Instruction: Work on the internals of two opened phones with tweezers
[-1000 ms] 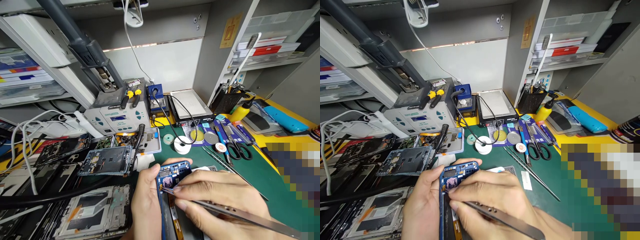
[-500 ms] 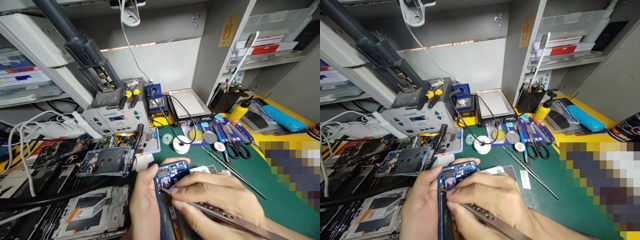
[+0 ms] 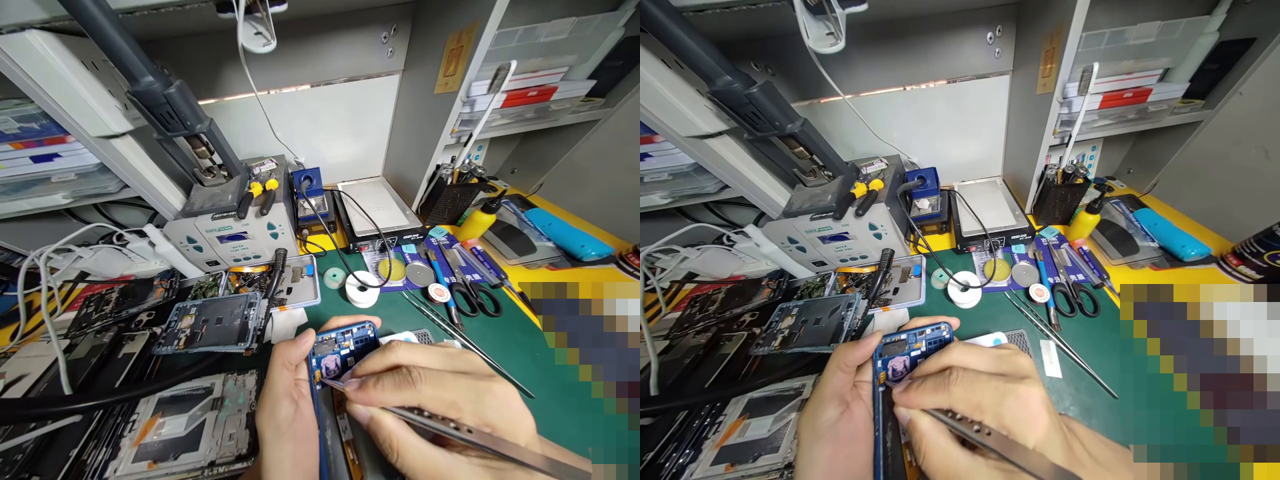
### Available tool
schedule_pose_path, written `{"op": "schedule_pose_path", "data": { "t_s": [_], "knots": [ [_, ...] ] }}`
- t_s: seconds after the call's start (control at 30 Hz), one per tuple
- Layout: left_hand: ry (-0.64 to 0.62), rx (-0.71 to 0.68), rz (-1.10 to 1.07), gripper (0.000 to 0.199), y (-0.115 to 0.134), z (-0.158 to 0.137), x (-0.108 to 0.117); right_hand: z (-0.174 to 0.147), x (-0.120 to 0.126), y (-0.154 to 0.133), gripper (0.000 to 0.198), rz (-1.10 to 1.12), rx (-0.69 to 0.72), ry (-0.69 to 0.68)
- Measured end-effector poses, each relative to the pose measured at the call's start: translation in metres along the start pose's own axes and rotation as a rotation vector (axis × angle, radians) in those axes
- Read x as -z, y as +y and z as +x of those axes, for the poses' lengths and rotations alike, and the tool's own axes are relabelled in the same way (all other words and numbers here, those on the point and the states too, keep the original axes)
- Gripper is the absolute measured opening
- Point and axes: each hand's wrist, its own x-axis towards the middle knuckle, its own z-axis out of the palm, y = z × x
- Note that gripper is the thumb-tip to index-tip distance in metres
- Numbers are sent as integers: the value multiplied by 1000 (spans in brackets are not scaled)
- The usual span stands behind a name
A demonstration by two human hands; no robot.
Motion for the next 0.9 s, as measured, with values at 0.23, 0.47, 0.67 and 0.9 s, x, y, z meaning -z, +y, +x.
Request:
{"op": "schedule_pose_path", "data": {
  "t_s": [0.23, 0.47, 0.67, 0.9],
  "knots": [
    [-64, 56, 2, 47, 0, -4, -2, 0, 3, 0, 29, -15, 9, -51],
    [-99, 34, 12, 53, -3, -3, 0, 1, 3, 2, 26, -14, 20, -50],
    [-108, 35, 8, 53, -3, -4, 1, 1, 2, 2, 31, -5, 0, -61],
    [-42, 86, 18, 52, 0, -4, 0, 4, 1, 2, 33, 81, -23, -31]
  ]
}}
